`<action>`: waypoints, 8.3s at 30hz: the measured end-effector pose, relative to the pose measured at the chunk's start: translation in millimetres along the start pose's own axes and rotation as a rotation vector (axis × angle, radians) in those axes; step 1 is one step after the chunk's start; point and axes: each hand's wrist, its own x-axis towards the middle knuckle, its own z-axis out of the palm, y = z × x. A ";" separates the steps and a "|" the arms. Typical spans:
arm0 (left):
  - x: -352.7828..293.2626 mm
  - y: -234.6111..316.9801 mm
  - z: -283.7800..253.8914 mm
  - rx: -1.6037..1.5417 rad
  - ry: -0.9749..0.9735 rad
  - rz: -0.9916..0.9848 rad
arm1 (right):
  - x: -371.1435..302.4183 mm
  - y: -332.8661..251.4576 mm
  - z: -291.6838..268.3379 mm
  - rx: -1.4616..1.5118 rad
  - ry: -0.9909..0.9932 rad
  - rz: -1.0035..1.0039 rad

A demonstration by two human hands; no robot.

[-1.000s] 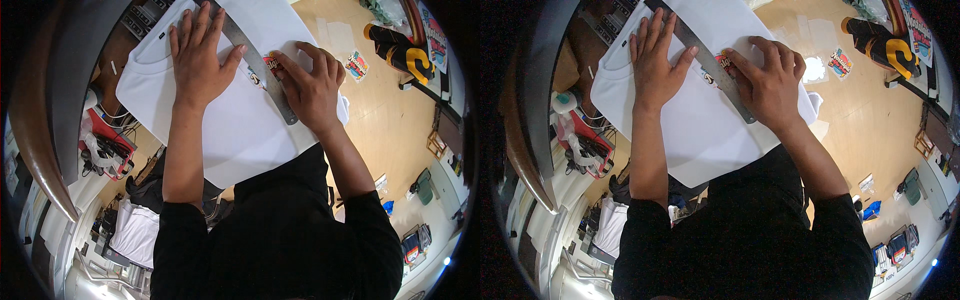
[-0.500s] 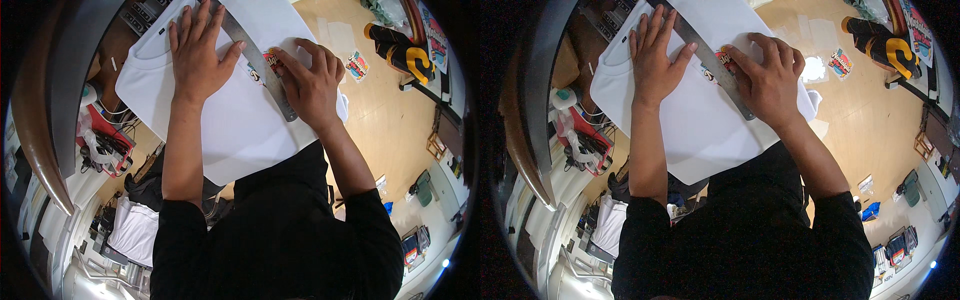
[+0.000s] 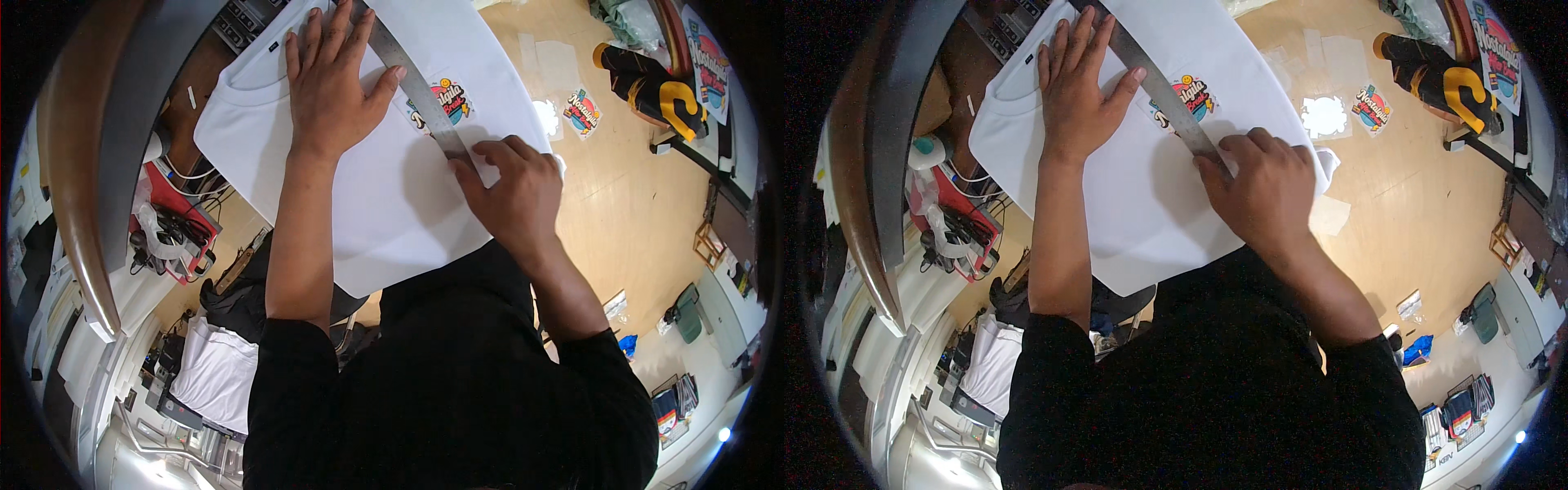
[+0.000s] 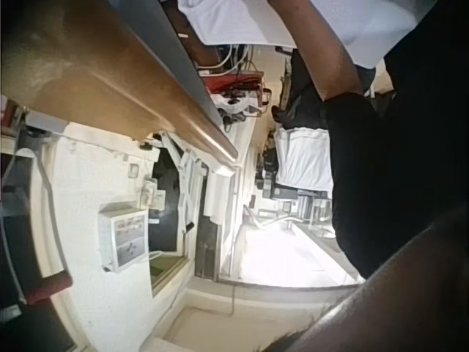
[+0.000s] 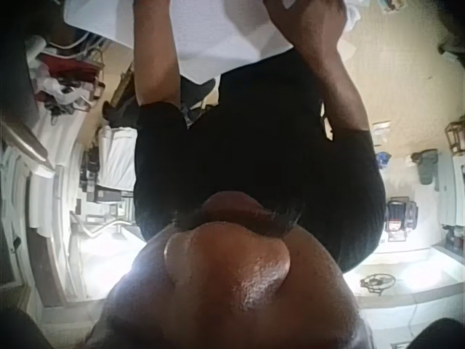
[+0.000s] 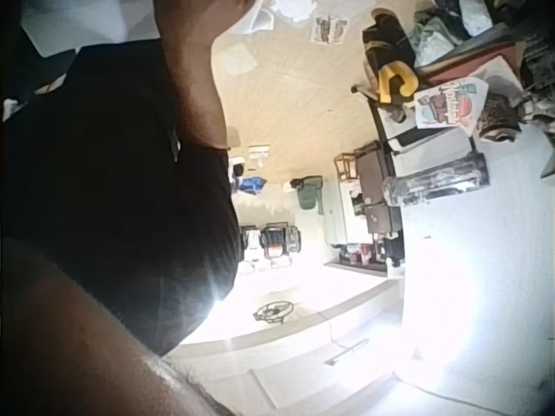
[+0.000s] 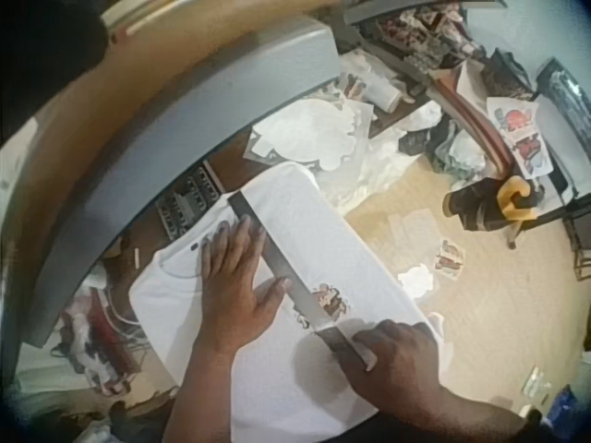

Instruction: Using a heat press machine to apply graphics to white t-shirts.

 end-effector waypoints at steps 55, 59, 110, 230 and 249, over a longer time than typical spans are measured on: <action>-265.7 99.9 -9.1 -0.189 0.320 -0.429 | -19.0 -56.4 62.9 -0.219 -0.215 -0.469; -264.3 100.0 -5.3 -0.175 0.333 -0.425 | -21.3 -60.7 65.2 -0.230 -0.230 -0.457; -136.3 61.0 29.9 0.075 0.448 -0.398 | 99.4 33.3 -18.4 -0.292 -0.149 -0.890; -134.8 68.1 18.4 -0.090 0.496 -0.521 | 129.7 107.6 -69.1 -0.051 -0.132 -0.657; -101.7 119.5 17.3 -0.054 0.427 -0.505 | 288.6 33.6 -42.2 -0.130 0.134 -0.468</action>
